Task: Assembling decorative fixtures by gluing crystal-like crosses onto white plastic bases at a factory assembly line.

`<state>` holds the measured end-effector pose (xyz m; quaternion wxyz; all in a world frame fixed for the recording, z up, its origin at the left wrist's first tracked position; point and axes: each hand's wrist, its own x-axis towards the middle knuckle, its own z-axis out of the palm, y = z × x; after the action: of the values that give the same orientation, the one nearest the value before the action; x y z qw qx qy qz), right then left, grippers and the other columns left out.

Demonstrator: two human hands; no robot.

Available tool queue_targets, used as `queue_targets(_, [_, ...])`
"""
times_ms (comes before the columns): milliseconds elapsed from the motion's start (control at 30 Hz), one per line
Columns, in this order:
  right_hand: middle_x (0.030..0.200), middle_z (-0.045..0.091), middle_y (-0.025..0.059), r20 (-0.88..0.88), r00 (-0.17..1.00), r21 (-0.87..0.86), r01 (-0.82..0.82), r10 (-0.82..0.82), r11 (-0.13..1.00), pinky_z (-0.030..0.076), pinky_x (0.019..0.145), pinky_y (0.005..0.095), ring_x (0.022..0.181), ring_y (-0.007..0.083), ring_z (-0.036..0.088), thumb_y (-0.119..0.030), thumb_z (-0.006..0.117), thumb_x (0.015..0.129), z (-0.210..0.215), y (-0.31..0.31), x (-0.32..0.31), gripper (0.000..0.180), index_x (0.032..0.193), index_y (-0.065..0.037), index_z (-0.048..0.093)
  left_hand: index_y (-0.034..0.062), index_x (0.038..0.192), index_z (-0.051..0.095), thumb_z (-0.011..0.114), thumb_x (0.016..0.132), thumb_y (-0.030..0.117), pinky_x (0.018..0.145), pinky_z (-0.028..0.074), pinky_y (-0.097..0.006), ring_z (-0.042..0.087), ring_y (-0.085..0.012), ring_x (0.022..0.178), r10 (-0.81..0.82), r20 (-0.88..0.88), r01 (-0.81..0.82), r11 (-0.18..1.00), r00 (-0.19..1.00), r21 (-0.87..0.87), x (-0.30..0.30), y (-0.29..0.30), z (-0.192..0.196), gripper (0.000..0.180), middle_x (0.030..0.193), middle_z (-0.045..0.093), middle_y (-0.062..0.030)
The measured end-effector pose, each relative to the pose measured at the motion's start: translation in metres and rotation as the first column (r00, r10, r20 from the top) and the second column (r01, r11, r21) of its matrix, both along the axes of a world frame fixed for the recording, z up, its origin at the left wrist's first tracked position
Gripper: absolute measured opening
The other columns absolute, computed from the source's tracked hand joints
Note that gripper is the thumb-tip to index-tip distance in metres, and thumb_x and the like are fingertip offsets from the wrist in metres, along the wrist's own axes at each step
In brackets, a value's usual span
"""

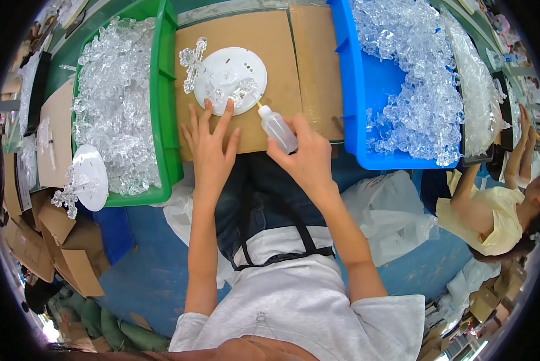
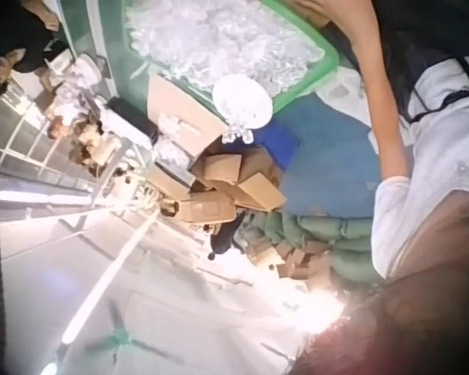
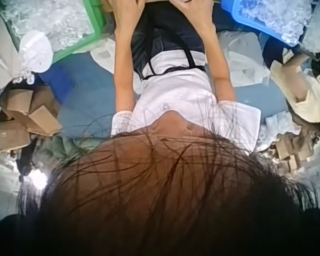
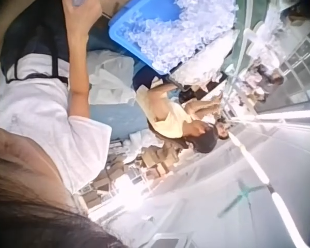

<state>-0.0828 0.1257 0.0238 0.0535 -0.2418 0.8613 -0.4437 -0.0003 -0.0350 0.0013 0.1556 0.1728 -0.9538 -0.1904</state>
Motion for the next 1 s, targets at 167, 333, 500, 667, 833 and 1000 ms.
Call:
queue_targets(167, [0.08,0.065,0.0154,-0.04,0.999,-0.016,0.008,-0.008,1.0,0.05,0.06,0.0321,0.065,0.0253,0.064,-0.015,0.071,0.073,-0.007,-0.004,-0.004,0.031,0.095,0.001,0.057,0.0242,0.136,0.049,0.059,0.089,0.027,0.105,0.017,-0.064,0.02,-0.0451,0.136,0.006,0.019,-0.006,1.0,1.0,0.007,0.001,0.0,0.001,0.048,0.143,0.035,-0.0167])
queue_targets(333, [0.08,0.065,0.016,-0.025,0.999,-0.025,0.019,-0.02,0.999,0.049,0.06,0.0321,0.065,0.0259,0.063,-0.015,0.07,0.074,-0.008,-0.006,-0.002,0.029,0.095,0.001,0.057,0.0244,0.136,0.047,0.06,0.088,0.027,0.105,0.017,-0.064,0.02,-0.0443,0.136,0.005,0.011,-0.005,1.0,1.0,0.016,0.001,-0.001,0.0,0.05,0.143,0.035,-0.0164])
queue_targets(500, [0.08,0.064,0.0162,-0.012,1.0,-0.018,0.023,-0.024,1.0,0.049,0.06,0.0316,0.064,0.0255,0.063,-0.014,0.069,0.075,-0.007,-0.006,-0.003,0.028,0.095,0.001,0.057,0.0249,0.137,0.047,0.06,0.088,0.027,0.105,0.017,-0.064,0.021,-0.044,0.136,0.006,0.015,-0.006,1.0,1.0,0.018,0.0,0.0,0.001,0.05,0.143,0.035,-0.0162])
queue_targets(667, [0.084,0.066,0.0139,0.058,0.997,-0.032,0.043,-0.041,0.999,0.049,0.063,0.0286,0.068,0.0199,0.064,-0.012,0.068,0.075,-0.003,-0.006,-0.003,0.027,0.097,0.001,0.056,0.0248,0.137,0.047,0.059,0.088,0.028,0.105,0.016,-0.065,0.021,-0.0447,0.136,0.005,0.003,-0.005,1.0,1.0,0.028,-0.002,0.002,0.0,0.05,0.142,0.035,-0.0173])
queue_targets(833, [0.089,0.067,0.0106,0.246,0.968,-0.13,0.077,-0.043,0.988,0.047,0.068,0.025,0.075,0.0124,0.061,-0.009,0.068,0.076,0.007,0.014,0.001,0.028,0.1,0.0,0.055,0.0236,0.136,0.047,0.055,0.091,0.023,0.104,0.017,-0.066,0.028,-0.0458,0.13,0.015,-0.014,-0.014,0.994,1.0,0.109,-0.012,0.025,0.005,0.046,0.138,0.037,-0.02])
queue_targets(1000, [0.09,0.067,0.0109,0.257,0.965,-0.147,0.09,-0.05,0.985,0.047,0.07,0.025,0.077,0.0121,0.061,-0.008,0.067,0.077,0.008,0.025,0.004,0.029,0.101,0.0,0.055,0.0234,0.134,0.05,0.055,0.091,0.021,0.104,0.018,-0.064,0.03,-0.0442,0.128,0.041,0.003,-0.041,0.996,0.999,0.074,-0.021,0.038,0.006,0.043,0.133,0.042,-0.0191])
